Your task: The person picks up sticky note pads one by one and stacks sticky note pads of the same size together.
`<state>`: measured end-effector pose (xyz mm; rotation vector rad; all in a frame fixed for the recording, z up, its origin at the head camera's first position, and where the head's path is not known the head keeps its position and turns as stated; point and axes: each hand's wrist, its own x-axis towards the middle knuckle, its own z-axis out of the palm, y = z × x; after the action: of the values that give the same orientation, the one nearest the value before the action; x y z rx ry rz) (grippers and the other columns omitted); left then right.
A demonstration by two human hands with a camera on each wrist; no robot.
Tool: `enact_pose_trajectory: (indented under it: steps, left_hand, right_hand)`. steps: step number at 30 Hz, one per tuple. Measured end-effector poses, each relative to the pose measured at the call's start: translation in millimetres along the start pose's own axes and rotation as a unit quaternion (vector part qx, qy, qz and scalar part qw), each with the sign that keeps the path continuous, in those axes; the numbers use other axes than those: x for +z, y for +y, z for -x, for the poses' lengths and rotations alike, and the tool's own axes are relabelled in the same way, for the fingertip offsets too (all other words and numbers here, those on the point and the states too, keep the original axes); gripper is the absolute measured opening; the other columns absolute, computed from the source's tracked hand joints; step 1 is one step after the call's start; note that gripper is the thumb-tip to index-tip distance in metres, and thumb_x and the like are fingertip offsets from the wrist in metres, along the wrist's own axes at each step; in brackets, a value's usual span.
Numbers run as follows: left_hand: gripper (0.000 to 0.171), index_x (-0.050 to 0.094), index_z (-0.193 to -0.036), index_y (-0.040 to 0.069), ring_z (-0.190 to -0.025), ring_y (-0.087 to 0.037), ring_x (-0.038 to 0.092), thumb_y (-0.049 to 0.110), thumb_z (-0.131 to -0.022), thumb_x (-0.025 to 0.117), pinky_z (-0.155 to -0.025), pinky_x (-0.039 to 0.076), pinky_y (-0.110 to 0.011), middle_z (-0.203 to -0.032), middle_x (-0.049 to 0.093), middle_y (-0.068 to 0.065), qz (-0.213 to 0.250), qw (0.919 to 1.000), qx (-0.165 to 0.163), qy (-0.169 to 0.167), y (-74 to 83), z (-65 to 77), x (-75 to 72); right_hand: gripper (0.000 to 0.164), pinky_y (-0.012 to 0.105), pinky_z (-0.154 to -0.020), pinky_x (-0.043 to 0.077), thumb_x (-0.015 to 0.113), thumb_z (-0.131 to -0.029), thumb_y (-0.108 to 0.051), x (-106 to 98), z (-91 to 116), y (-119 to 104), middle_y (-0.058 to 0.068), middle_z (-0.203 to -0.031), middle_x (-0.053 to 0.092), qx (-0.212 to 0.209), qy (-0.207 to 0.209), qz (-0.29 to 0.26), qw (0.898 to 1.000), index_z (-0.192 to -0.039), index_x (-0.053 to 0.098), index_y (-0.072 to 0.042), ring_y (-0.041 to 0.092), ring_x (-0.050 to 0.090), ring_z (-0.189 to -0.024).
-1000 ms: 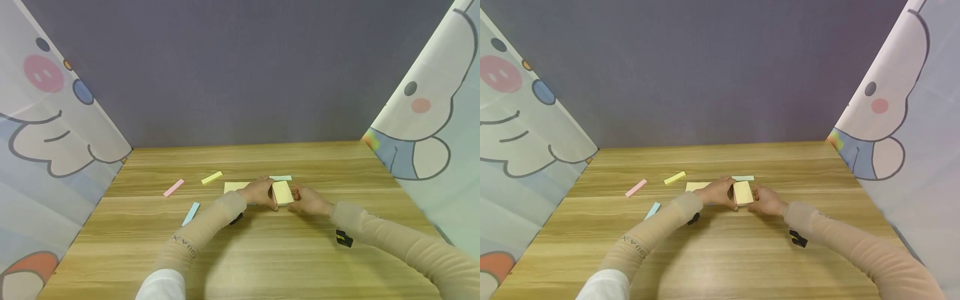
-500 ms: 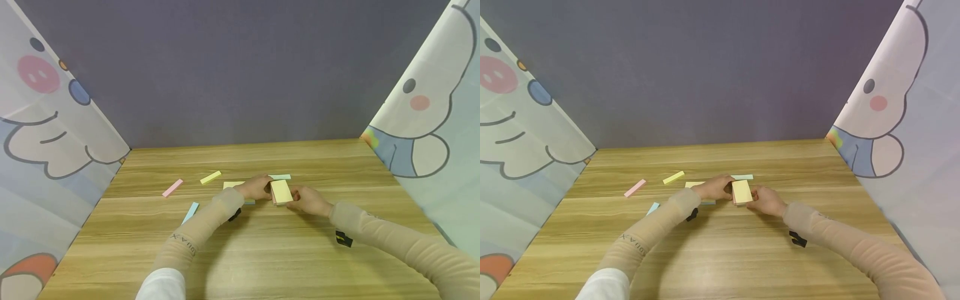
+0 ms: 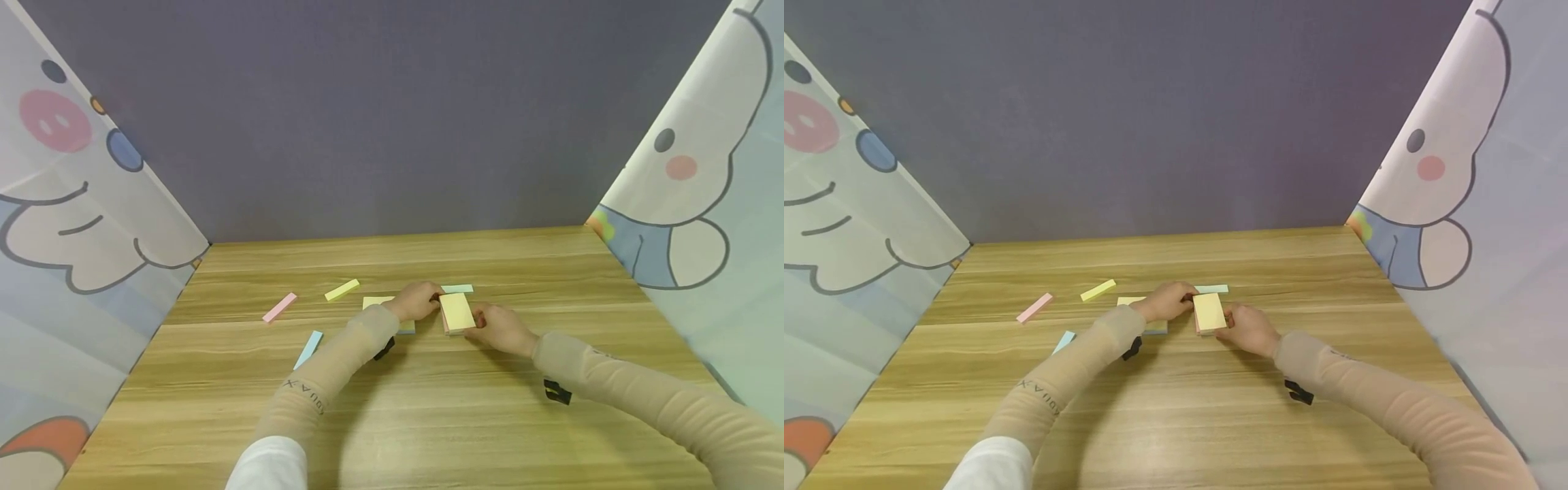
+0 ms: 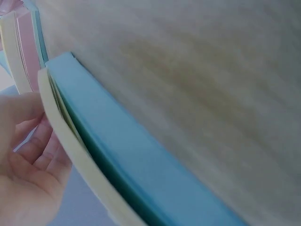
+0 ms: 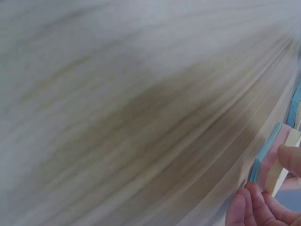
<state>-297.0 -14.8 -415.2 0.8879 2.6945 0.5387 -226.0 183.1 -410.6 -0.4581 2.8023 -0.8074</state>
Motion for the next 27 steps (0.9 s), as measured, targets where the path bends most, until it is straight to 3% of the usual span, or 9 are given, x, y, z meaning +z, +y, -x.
enact_pose_trajectory:
  steps: [10,27]
  left_hand:
    - [0.027,0.060,-0.119,0.010,-0.108,-0.016,0.057,0.013,-0.093,0.052,-0.091,0.046,-0.026,-0.116,0.062,-0.004,-0.010,0.9999,-0.012,-0.001,4.5,0.0,-2.2]
    - [0.024,0.063,-0.114,0.010,-0.095,-0.013,0.059,0.012,-0.092,0.053,-0.082,0.048,-0.024,-0.106,0.065,-0.002,-0.017,0.9997,-0.019,0.003,3.7,-3.2,-3.5]
  right_hand:
    - [0.032,0.022,-0.053,0.038,0.069,-0.080,-0.022,2.3,0.4,-1.6,0.002,-0.074,0.056,-0.010,0.018,0.014,1.000,-0.098,0.060,0.002,0.011,0.046,-0.060]
    - [0.024,0.019,-0.047,0.034,0.071,-0.079,-0.022,9.1,0.6,-0.6,-0.003,-0.067,0.051,-0.085,0.076,0.102,0.988,-0.091,0.062,-0.003,0.007,0.041,-0.054]
